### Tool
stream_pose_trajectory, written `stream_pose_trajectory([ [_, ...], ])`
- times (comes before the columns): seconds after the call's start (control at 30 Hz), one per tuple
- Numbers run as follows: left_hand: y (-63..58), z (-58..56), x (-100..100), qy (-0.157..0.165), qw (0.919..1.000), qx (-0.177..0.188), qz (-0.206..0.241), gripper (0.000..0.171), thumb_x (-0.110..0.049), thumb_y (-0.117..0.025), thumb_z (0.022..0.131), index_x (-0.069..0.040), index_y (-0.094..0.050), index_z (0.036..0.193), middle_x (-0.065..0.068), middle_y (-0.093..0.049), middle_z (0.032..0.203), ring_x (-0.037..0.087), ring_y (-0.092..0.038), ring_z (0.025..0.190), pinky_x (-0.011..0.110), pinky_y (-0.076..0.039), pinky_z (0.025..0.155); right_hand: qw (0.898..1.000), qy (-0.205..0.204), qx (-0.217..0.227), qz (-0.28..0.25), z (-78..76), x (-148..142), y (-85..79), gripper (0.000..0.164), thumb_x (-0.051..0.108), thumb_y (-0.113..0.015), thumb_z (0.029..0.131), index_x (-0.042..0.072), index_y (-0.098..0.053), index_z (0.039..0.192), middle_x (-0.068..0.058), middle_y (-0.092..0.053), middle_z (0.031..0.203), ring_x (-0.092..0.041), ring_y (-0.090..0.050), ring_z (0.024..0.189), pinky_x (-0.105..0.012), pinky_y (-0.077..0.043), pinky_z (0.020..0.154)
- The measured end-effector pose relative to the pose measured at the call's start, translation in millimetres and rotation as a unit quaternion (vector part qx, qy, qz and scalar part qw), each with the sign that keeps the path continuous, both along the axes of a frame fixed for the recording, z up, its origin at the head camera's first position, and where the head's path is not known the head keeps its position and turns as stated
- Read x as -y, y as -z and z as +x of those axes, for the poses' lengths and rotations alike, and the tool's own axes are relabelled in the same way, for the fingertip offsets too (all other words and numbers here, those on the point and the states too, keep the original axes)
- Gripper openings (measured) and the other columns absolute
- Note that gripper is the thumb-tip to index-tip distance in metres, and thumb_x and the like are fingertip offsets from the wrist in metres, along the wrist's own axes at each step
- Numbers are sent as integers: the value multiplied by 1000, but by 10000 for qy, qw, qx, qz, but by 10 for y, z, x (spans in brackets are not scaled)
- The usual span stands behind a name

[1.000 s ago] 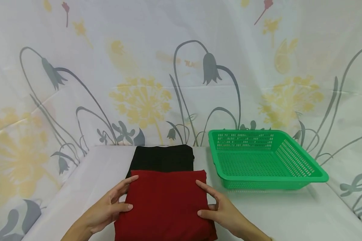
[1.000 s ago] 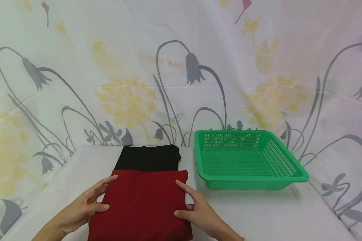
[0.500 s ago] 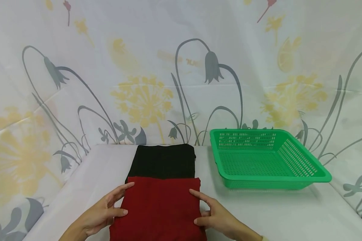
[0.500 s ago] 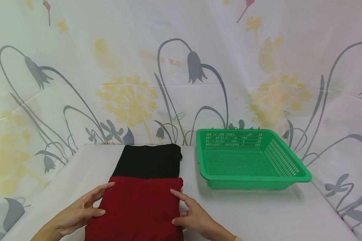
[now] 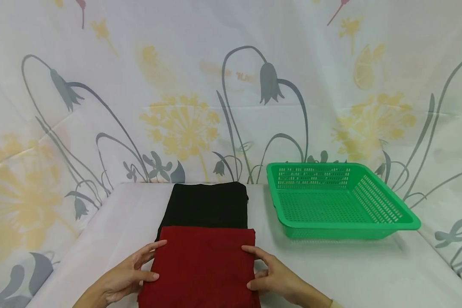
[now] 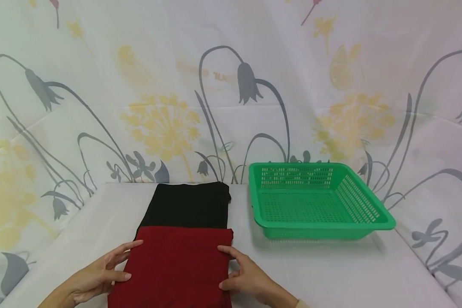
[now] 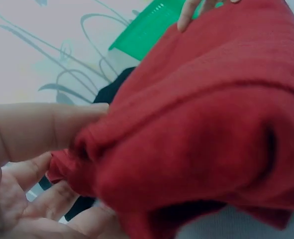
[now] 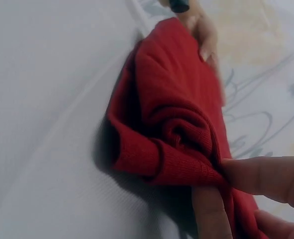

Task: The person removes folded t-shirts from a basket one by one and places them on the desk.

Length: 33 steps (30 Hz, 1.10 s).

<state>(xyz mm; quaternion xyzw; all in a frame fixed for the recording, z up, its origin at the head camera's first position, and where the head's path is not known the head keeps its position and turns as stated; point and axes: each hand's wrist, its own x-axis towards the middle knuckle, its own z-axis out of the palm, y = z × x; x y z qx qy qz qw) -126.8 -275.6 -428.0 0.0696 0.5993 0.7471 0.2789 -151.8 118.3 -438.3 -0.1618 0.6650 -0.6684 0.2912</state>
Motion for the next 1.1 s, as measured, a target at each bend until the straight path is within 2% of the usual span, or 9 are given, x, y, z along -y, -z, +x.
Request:
stream_pose_trajectory([
  [0.2, 7, -23, -16, -188, 9987, 25, -476, 76, 4, -62, 88, -16, -27, 153, 33, -2, 150, 34, -53, 110, 59, -48, 84, 9997, 71, -179, 143, -25, -8, 58, 76, -7, -71, 80, 9, -37, 146, -16, -39, 125, -27, -64, 79, -36, -53, 72],
  [0.33, -3, -18, -39, -285, 9951, -185, -928, 77, 5, -65, 85, -9, -26, 151, 34, -9, 147, 33, -56, 105, 57, -50, 81, 9996, 97, -202, 161, -25, -14, 69, 74, -7, -72, 80, 9, -39, 144, -16, -39, 123, -27, -64, 81, -37, -53, 72],
  [0.47, -17, 10, -50, -320, 9856, -525, -1574, 75, 6, -68, 83, -1, -29, 147, 32, -23, 139, 32, -61, 94, 49, -53, 76, 9988, 132, -390, 283, -10, -32, 64, 69, -4, -73, 80, 9, -43, 141, -15, -41, 119, -26, -63, 83, -36, -53, 72],
  [0.53, -34, 21, -48, -323, 9755, -788, -2027, 74, 4, -70, 82, 1, -32, 145, 30, -31, 134, 30, -63, 88, 45, -53, 74, 9978, 148, -532, 375, -3, -49, 57, 67, -3, -74, 80, 8, -45, 140, -15, -43, 116, -25, -62, 84, -36, -53, 70],
  [0.73, -164, 3, -2, -518, 9269, -1464, -3416, 59, -6, -77, 80, 0, -50, 132, 17, -50, 110, 25, -59, 78, 40, -49, 66, 9953, 107, -766, 576, -9, -154, -16, 59, 4, -73, 83, 8, -48, 137, -15, -50, 110, -27, -63, 90, -38, -53, 68],
  [0.87, -291, -4, 53, -841, 9005, -1755, -3890, 38, -11, -75, 83, -2, -59, 116, 11, -54, 96, 24, -59, 75, 39, -47, 62, 9859, 93, -1419, 883, -35, -306, -152, 52, 10, -72, 86, 4, -52, 134, -17, -56, 111, -26, -65, 91, -35, -52, 74],
  [0.97, -381, -8, 74, -1200, 8672, -2107, -4349, 28, -16, -72, 87, -5, -62, 110, 4, -57, 89, 20, -60, 76, 35, -47, 60, 9719, 221, -2100, 1045, -62, -500, -308, 43, 13, -72, 88, 1, -58, 127, -18, -60, 109, -23, -65, 91, -32, -53, 77],
  [1.03, -433, -25, 84, -1451, 8388, -2533, -4596, 24, -17, -70, 89, -6, -63, 108, 0, -60, 87, 17, -61, 75, 32, -47, 59, 9594, 371, -2539, 1169, -86, -674, -440, 36, 14, -71, 89, 2, -61, 121, -16, -62, 108, -21, -65, 91, -31, -54, 76],
  [1.1, -491, -52, 102, -1686, 8064, -3094, -4750, 19, -14, -69, 90, -6, -64, 106, -1, -61, 89, 16, -63, 75, 30, -50, 61, 9363, 699, -3153, 1381, -115, -854, -577, 28, 13, -70, 90, 6, -64, 117, -12, -64, 106, -17, -65, 89, -32, -54, 72],
])
